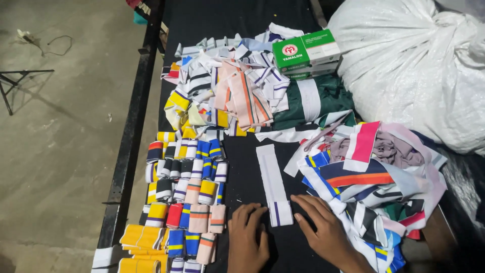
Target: Folding and bundling small strips of colorful fabric into organized stacks on a work table in a factory setting.
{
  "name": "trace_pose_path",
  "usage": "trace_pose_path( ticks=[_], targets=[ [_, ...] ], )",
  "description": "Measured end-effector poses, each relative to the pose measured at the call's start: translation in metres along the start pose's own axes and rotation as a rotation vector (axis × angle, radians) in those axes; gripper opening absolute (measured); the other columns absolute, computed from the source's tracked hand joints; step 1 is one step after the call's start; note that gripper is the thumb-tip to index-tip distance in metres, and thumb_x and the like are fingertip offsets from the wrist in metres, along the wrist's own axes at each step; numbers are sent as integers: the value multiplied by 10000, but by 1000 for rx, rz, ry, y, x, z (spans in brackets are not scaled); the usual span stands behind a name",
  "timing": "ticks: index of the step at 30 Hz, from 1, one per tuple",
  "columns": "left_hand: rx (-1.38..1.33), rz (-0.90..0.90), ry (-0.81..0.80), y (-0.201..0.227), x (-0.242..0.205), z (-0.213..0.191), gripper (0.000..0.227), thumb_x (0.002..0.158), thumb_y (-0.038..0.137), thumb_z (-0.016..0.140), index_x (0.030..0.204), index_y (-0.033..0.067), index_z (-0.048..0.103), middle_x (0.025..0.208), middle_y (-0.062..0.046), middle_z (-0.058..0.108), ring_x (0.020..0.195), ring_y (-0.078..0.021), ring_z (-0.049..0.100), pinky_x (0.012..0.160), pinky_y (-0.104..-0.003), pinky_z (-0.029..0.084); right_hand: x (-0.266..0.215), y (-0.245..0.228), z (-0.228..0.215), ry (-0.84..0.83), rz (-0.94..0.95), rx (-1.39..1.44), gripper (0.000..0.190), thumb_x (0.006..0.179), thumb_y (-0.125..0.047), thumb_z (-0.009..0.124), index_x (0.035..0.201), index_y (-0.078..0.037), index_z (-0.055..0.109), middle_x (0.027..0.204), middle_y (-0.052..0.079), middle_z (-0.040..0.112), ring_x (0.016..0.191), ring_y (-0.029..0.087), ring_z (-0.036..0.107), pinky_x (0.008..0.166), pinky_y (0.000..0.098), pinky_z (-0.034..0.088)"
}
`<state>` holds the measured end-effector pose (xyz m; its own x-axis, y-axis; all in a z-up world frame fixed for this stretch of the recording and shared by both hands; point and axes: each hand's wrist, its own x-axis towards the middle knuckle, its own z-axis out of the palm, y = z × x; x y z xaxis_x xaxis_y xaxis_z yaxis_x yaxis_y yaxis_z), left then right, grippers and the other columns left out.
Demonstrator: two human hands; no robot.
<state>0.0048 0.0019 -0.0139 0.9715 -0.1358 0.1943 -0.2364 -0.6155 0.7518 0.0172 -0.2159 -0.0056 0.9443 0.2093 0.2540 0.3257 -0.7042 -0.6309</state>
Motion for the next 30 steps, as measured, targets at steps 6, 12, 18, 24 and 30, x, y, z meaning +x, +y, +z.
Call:
trace_pose_path(
  ticks=[6, 12, 18, 24, 30],
  targets=[
    [38, 55, 18, -1, -1, 2, 310, 908, 117, 604, 1209, 113, 676, 1318, -104, 600, 1283, -344, 493, 954, -507, 417, -7, 9, 7, -55, -37, -58, 376, 964, -246, 613, 1319, -133, 663, 1244, 7, 738, 1180, 217, 618, 993, 391, 455],
    [17, 80, 50, 3, 0, -2, 192, 870, 109, 614, 1041, 137, 696, 1275, -73, 629, 1253, -338, 513, 903, -483, 422, -7, 10, 5, -52, -73, -58, 348, 973, -176, 565, 1300, -146, 680, 1180, -1, 755, 1153, 212, 619, 979, 382, 435],
    [43, 47, 56, 3, -2, 1, 297, 893, 104, 606, 1174, 131, 698, 1285, -71, 628, 1266, -321, 511, 944, -477, 420, -11, 7, 2, -32, -55, -6, 357, 957, -171, 599, 1302, -137, 684, 1211, -10, 756, 1175, 218, 621, 1030, 384, 466],
    [32, 60, 78, -1, -2, 4, 327, 900, 86, 591, 1213, 114, 683, 1285, -73, 619, 1258, -313, 513, 968, -473, 426, -11, 11, 2, -60, -33, 1, 360, 948, -173, 609, 1298, -159, 691, 1237, -18, 749, 1190, 211, 617, 1047, 381, 448],
    [17, 42, 81, -1, -3, 5, 285, 915, 97, 588, 1182, 107, 687, 1283, -86, 614, 1266, -331, 508, 976, -486, 423, -9, 2, -4, -120, -169, -97, 334, 880, -218, 716, 1212, -181, 709, 1219, 17, 665, 1158, 217, 615, 991, 412, 448]
  ],
)
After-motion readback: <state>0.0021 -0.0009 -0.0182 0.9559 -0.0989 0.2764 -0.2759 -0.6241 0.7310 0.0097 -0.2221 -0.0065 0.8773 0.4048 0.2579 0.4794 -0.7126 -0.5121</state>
